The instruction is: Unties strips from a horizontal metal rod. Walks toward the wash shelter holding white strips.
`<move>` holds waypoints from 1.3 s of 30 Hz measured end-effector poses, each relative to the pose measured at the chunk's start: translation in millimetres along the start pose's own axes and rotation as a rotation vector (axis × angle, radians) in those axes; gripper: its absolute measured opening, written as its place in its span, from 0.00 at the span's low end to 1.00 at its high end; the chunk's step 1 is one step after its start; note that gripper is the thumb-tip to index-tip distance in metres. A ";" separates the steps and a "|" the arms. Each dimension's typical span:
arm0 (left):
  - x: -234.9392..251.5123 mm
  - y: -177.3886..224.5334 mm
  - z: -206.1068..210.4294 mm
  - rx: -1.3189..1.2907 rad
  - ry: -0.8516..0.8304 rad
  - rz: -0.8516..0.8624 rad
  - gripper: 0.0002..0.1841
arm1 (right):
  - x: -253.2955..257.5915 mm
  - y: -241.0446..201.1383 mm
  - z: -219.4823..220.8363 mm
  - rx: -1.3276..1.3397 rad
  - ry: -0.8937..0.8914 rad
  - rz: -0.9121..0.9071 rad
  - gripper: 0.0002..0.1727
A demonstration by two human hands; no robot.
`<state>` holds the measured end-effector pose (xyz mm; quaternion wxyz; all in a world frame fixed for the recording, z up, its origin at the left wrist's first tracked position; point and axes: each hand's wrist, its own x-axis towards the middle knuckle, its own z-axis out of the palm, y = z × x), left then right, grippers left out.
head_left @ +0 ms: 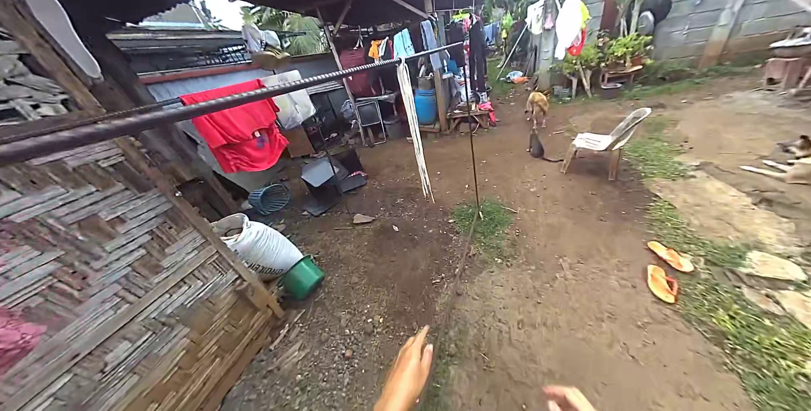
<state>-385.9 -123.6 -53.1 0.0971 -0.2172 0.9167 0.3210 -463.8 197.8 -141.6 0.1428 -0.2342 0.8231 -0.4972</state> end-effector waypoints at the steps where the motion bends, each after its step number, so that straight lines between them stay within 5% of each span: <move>1: 22.8 22.2 -4.0 -0.055 -0.006 0.026 0.27 | 46.1 -1.4 -13.1 -0.008 0.034 -0.084 0.19; 4: 77.2 57.2 -5.7 -0.119 -0.179 0.057 0.27 | 189.5 -38.6 -50.9 -0.032 0.120 -0.379 0.16; 7: 111.2 62.2 -14.3 -0.175 -0.197 -0.115 0.27 | 319.6 -131.3 -90.7 0.018 0.101 -0.625 0.19; 13: 129.4 48.5 -68.8 -0.342 0.130 -0.390 0.26 | 512.5 -313.4 -115.1 0.064 0.088 -0.928 0.16; 18: 167.5 65.2 -167.5 -0.348 0.517 -0.335 0.22 | 626.7 -411.6 -104.2 0.156 0.073 -0.788 0.19; 24: 260.8 111.4 -269.3 -0.392 0.689 0.004 0.19 | 697.6 -458.6 -85.6 0.216 0.123 -0.760 0.17; 30: 380.9 151.8 -384.1 -0.664 1.016 0.245 0.20 | 707.1 -466.2 -59.6 0.267 0.276 -0.792 0.19; 34: 415.4 195.1 -443.4 -0.853 1.068 0.425 0.19 | 722.9 -454.9 -44.8 0.684 0.095 -0.770 0.16; 39: 426.7 220.6 -442.4 -0.863 0.978 0.593 0.17 | 729.7 -449.8 -55.3 0.950 -0.156 -0.671 0.08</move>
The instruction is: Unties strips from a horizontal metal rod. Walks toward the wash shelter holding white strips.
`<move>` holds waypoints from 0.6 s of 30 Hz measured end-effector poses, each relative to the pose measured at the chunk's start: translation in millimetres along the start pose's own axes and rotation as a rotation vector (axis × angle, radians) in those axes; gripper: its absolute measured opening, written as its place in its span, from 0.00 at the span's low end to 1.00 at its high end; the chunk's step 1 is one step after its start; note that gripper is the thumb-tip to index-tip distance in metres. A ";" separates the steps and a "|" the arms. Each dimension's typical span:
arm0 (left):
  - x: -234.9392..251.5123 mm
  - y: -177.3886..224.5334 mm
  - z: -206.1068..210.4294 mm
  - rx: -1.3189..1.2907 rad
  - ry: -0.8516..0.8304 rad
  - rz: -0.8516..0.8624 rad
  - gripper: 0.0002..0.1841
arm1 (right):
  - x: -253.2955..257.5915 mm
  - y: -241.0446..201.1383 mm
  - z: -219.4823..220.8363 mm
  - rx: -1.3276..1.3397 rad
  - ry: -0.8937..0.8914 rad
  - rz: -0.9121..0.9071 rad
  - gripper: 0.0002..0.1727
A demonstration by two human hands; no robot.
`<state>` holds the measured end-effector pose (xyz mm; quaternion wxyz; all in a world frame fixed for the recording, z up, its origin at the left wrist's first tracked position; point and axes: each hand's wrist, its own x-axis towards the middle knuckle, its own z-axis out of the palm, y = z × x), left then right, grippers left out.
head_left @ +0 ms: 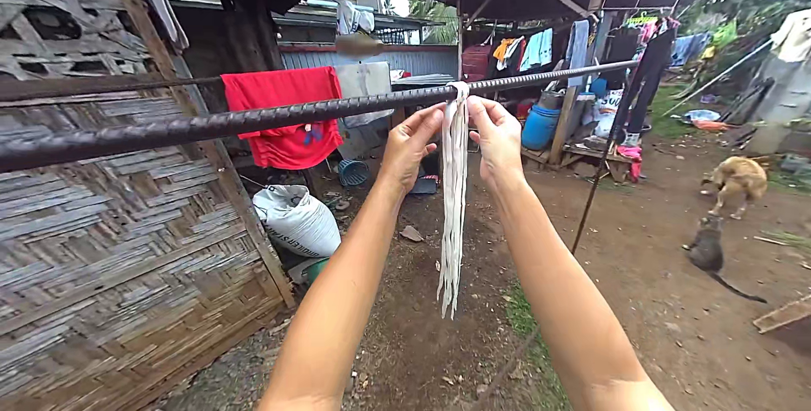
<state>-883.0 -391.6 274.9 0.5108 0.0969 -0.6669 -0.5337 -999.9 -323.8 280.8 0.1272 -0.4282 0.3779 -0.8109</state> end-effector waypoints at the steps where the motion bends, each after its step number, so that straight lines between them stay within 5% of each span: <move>1: -1.3 0.3 4.7 0.018 -0.008 0.042 0.17 | 3.5 2.8 -1.9 -0.048 -0.025 -0.066 0.07; 6: -1.6 -4.6 17.9 0.245 0.221 0.239 0.10 | 22.8 24.2 -20.5 -0.731 0.111 -0.718 0.09; 9: -7.8 -8.4 22.2 0.377 0.308 0.345 0.13 | 24.5 32.9 -20.4 -0.737 0.111 -0.782 0.07; 14: -18.3 -9.0 32.1 0.496 0.340 0.412 0.10 | 15.9 34.2 -17.7 -0.459 0.016 -0.343 0.14; 18: -26.7 -1.4 37.4 0.584 0.377 0.335 0.12 | 13.5 22.7 -2.0 0.307 -0.068 0.196 0.14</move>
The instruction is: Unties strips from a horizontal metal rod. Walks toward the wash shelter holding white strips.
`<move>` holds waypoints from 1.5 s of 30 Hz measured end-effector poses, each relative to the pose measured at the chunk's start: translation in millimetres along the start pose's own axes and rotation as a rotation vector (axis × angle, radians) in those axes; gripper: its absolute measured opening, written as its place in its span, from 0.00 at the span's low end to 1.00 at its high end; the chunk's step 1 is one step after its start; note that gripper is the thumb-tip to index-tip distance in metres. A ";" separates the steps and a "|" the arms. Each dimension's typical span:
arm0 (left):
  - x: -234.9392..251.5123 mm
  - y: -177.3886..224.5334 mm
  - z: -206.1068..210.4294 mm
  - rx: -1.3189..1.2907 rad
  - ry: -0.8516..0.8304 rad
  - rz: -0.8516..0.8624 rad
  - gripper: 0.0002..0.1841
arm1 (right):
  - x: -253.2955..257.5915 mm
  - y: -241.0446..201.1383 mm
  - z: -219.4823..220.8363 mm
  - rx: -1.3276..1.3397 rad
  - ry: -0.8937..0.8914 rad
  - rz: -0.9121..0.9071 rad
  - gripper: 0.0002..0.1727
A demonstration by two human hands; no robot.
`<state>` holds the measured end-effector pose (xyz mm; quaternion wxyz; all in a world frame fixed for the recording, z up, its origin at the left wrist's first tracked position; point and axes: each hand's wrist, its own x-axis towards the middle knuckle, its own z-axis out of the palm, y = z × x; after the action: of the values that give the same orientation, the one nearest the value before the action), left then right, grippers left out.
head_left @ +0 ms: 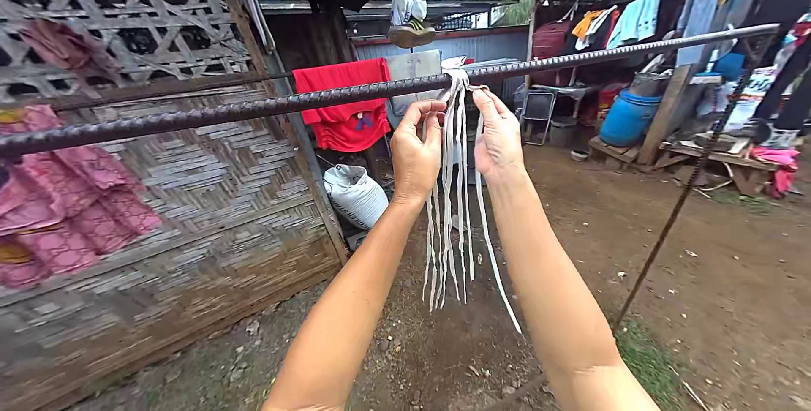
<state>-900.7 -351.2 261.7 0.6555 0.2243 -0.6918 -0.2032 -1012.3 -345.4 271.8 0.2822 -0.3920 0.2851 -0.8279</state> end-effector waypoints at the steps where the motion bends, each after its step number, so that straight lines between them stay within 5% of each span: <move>1: -2.8 2.8 -0.7 0.040 -0.012 -0.011 0.13 | -0.9 -1.0 5.2 0.119 0.004 0.078 0.12; 4: -20.4 11.7 -6.6 0.321 -0.040 0.075 0.13 | -5.1 0.5 10.4 0.309 -0.026 0.167 0.11; 11: 1.3 47.0 -9.6 0.853 0.069 0.687 0.11 | -8.2 7.7 11.6 0.382 -0.011 0.067 0.09; 18: 69.9 95.7 -5.8 1.217 -0.523 0.531 0.12 | -13.7 -6.7 22.7 0.325 0.076 0.118 0.12; 25: 66.8 99.4 -7.4 1.229 -0.579 0.544 0.11 | -11.3 -10.8 29.6 0.256 0.082 0.128 0.11; 29: 60.8 93.5 -13.6 1.182 -0.454 0.667 0.12 | -16.7 0.3 27.9 0.295 0.087 0.035 0.09; 33: 53.0 84.7 -16.9 1.173 -0.354 0.786 0.14 | -23.2 -11.6 32.9 0.387 0.120 0.127 0.12; 42: 83.0 77.5 -12.3 1.283 -0.635 1.068 0.10 | -27.1 1.2 7.4 0.233 0.092 -0.010 0.08; 45: 90.2 82.9 -13.7 1.195 -0.734 0.972 0.07 | -26.0 11.7 -13.2 -0.173 0.101 -0.326 0.19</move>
<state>-894.2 -335.4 383.7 0.1758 0.1304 -0.8710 0.4399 -1006.2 -332.0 244.1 0.0948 -0.4136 0.3019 -0.8537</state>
